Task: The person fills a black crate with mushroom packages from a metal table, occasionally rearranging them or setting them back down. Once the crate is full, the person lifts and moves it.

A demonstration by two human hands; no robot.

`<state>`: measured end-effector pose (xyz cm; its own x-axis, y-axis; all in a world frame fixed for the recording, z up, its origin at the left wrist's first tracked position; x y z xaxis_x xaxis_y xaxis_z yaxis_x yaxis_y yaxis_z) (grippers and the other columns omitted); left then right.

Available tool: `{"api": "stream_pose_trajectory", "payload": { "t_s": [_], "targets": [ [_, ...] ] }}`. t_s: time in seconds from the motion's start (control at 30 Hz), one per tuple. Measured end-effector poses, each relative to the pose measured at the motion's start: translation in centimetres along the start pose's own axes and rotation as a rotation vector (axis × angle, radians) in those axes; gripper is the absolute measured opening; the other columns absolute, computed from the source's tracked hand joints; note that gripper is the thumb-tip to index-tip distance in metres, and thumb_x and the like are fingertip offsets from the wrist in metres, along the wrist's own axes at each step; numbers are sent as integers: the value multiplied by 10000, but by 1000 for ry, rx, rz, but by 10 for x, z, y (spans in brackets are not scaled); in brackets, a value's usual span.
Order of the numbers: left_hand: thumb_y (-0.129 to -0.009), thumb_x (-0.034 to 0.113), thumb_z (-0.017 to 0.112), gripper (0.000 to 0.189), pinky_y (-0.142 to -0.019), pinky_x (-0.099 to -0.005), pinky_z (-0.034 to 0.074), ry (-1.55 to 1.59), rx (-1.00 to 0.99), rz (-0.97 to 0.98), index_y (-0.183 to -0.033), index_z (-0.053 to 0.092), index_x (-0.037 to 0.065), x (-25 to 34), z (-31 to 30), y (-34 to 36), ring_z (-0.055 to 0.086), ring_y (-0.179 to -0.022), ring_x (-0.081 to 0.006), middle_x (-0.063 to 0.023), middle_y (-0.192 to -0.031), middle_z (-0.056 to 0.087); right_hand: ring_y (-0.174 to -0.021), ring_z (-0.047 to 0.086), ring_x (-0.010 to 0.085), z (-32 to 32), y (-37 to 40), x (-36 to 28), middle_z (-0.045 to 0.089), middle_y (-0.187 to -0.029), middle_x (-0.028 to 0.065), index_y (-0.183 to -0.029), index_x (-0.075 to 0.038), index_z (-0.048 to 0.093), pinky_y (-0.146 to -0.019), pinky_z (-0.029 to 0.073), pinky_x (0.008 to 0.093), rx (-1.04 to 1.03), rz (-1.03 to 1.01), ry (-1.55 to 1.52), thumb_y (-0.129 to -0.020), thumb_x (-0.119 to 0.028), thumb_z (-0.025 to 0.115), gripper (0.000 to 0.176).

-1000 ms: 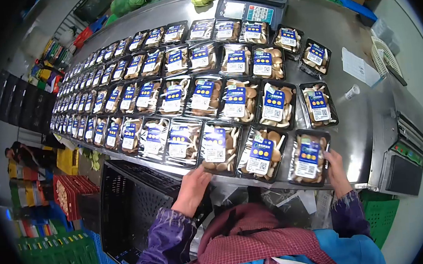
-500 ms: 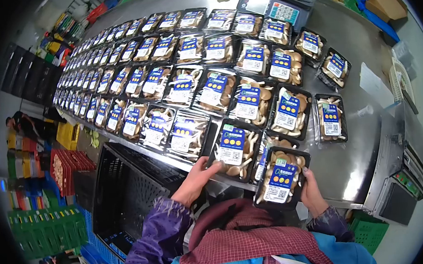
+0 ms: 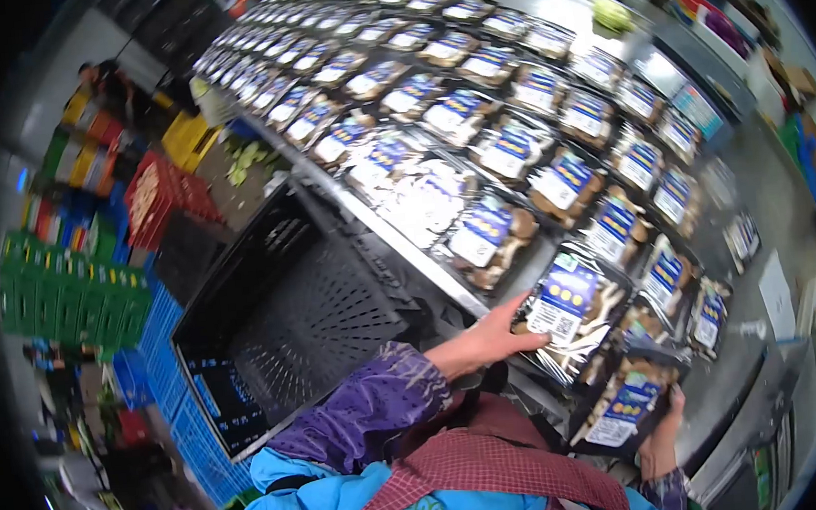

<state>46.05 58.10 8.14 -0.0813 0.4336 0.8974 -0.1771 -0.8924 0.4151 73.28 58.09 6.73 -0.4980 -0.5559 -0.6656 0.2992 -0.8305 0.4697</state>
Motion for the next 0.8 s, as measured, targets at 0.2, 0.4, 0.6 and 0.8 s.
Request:
{"api": "stream_pose_trajectory", "payload": {
  "t_s": [0.2,0.4,0.6,0.8],
  "targets": [
    [-756,150,678,733,-948,-276,338,110,247,123,-1340,258,9,12,-97,85,445,-1086,-152,-99,-1189,487,-878,590,252,97,-31,8,581,-1015,110,-1115,-66,491,-788,486,388,-107,-42,190,-821,-441,502,477],
    [-783,37,601,555,-880,-285,430,447,635,234,-1270,334,34,-54,-239,209,514,-1027,-152,-73,-1136,511,-1018,483,177,296,-88,124,475,-1149,65,-1269,-59,346,-877,405,329,-517,113,635,-766,-290,522,580],
    [-837,40,560,497,-811,-277,477,779,811,199,-1276,343,120,-168,-325,273,530,-1003,-162,-33,-1138,515,-783,451,94,440,-105,283,482,-829,26,-953,-31,453,-715,384,244,-863,134,943,-828,-204,527,226],
    [-850,68,554,438,-803,-324,472,1017,821,138,-1241,360,111,-252,-385,220,535,-990,-164,-50,-1142,514,-769,492,144,448,-200,385,523,-793,62,-910,-2,479,-708,411,288,-710,98,1070,-830,-270,566,293]
  ]
}}
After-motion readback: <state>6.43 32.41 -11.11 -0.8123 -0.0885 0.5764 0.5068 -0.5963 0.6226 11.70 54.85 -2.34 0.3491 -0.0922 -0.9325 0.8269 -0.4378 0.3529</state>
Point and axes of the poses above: each hand's wrist, its own y-axis away from the middle knuckle, its own z-axis out of the palm, x = y × z, the point moved 9 cm from there along -y, towards the middle knuckle
